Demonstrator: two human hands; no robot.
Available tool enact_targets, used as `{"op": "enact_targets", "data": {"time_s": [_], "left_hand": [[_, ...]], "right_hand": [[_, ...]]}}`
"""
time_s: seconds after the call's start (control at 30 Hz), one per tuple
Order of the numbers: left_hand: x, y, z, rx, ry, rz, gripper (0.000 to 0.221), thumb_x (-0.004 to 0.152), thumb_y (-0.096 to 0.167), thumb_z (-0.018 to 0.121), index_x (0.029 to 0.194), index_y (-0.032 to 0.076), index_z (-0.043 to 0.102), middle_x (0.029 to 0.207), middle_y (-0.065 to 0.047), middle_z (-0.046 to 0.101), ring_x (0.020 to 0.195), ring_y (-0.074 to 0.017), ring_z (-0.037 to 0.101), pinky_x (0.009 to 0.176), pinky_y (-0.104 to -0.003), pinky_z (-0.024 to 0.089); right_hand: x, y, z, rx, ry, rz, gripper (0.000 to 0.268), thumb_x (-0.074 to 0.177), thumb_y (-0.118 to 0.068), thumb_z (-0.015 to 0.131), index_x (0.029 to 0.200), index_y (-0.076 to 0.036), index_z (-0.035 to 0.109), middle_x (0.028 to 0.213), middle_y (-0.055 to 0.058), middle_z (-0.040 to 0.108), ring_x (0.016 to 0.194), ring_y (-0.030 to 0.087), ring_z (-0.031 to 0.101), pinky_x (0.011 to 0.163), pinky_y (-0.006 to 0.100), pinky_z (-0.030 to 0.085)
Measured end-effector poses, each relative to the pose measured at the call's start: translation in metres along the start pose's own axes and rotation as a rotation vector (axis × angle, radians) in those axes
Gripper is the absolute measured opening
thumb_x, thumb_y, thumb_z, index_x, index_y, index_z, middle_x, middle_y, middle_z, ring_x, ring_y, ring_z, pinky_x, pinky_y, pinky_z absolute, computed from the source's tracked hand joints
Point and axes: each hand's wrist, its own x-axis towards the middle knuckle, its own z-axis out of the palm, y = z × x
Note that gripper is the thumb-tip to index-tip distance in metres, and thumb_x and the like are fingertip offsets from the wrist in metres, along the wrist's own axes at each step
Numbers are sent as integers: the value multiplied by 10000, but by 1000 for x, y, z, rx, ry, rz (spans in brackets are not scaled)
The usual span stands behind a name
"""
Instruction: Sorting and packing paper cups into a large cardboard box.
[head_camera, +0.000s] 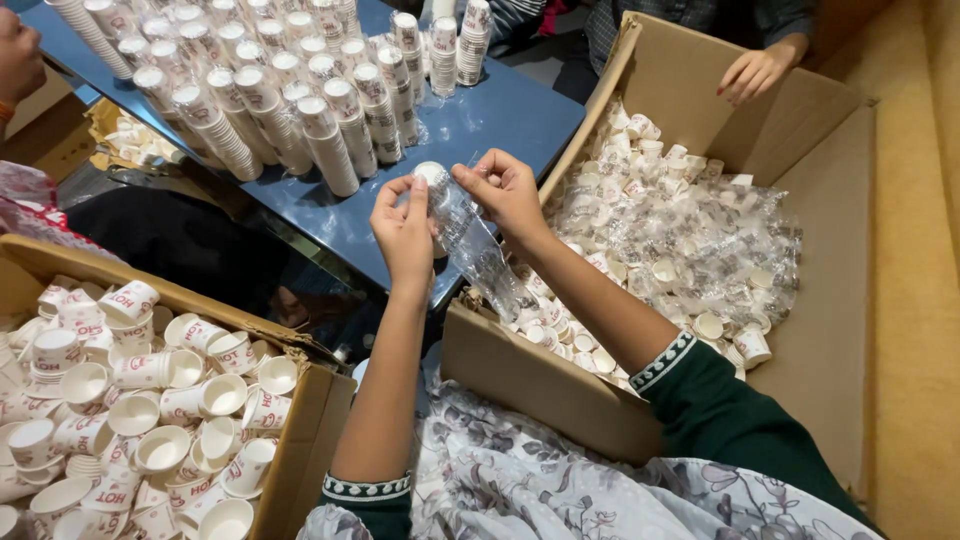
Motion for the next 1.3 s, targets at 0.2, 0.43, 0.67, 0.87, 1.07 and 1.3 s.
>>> {"op": "enact_targets", "data": {"time_s": [0.2, 0.43, 0.67, 0.87, 1.07, 1.3], "left_hand": [[17, -8, -15, -21, -64, -33, 170, 1001, 133, 669, 1087, 20, 574, 689, -38, 624, 512, -40, 487, 457, -205, 345], [28, 16, -13, -101, -199, -149, 120, 947, 120, 629, 991, 19, 677, 723, 2, 657, 557, -50, 552, 486, -207, 385], [41, 14, -9, 159, -60, 45, 235, 986, 156, 679, 779, 47, 651, 657, 31, 611, 518, -33, 518, 467, -211, 384], [54, -18, -16, 178, 51, 100, 251, 1013, 170, 669, 815, 25, 619, 680, 6, 603, 530, -35, 484, 461, -232, 346], [63, -39, -21, 89, 191, -77, 326, 1037, 269, 619, 844, 8, 589, 655, -29, 589, 448, -58, 471, 393, -254, 352], [72, -128, -72, 881, 319, 49, 435, 1026, 383, 622, 861, -19, 645, 793, -210, 717, 737, -324, 697, 709, -449, 538]], "right_hand": [[22, 28, -8, 150, -138, -151, 255, 1039, -124, 784, 918, -60, 569, 824, 13, 645, 695, 73, 527, 616, 246, 396], [15, 3, 11, 39, -108, -42, 252, 955, -199, 775, 894, -90, 556, 602, -60, 514, 490, 20, 437, 429, 200, 316], [48, 60, -16, 5, -55, -225, 447, 1103, -400, 706, 883, -17, 636, 791, -18, 602, 734, 33, 510, 671, 212, 424], [48, 29, 12, -168, 187, 36, 480, 940, -482, 701, 755, -42, 650, 608, -43, 559, 437, 33, 475, 390, 216, 357], [77, 77, -1, -133, 183, 166, 451, 948, -446, 738, 735, -56, 662, 590, -26, 594, 456, 53, 494, 403, 239, 366], [82, 156, -18, -509, 329, 379, 270, 895, -246, 701, 721, -40, 712, 594, 92, 674, 481, 181, 617, 446, 325, 471]]}}
